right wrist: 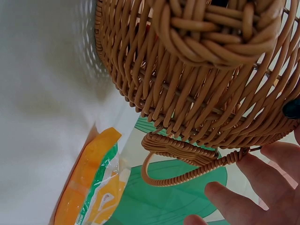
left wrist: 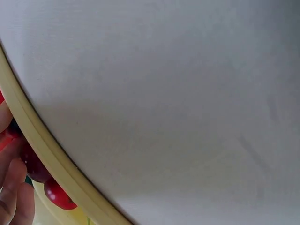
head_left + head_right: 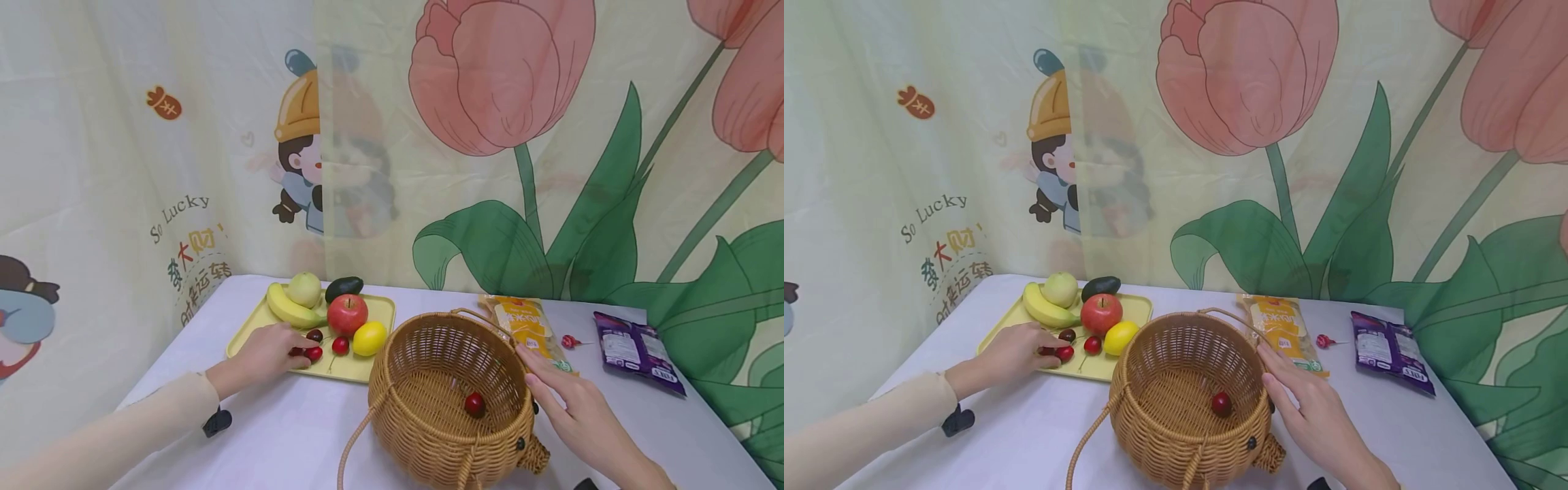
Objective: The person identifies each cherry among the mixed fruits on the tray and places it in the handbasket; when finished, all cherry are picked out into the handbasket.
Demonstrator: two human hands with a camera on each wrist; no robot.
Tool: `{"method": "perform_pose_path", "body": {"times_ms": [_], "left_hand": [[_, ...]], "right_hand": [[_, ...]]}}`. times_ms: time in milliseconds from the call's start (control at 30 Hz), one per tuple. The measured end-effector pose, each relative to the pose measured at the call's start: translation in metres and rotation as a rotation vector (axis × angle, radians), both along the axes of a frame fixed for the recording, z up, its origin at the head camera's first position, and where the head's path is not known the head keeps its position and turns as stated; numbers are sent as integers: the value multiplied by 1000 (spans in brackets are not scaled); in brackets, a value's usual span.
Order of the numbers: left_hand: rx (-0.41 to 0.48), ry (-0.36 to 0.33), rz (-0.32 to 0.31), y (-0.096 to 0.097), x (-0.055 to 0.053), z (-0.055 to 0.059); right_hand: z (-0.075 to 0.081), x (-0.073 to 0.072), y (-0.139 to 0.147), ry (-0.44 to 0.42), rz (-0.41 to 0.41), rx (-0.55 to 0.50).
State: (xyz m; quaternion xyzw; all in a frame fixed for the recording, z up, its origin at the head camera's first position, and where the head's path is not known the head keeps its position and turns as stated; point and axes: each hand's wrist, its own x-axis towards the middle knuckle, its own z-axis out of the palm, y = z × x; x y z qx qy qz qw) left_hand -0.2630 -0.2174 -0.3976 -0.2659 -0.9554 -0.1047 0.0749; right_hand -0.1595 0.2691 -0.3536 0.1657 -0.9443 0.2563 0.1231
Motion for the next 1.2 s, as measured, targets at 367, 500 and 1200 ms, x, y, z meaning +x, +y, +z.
{"method": "perform_pose_path", "body": {"times_ms": [367, 500, 1200], "left_hand": [[0, 30, -14, 2, 1, 0], [5, 47, -31, 3, 2, 0], [38, 19, -7, -5, 16, 32]], "right_hand": [[-1, 0, 2, -23, -7, -3], [-2, 0, 2, -18, -4, -7], [-1, 0, 0, -6, -2, -4]]}}
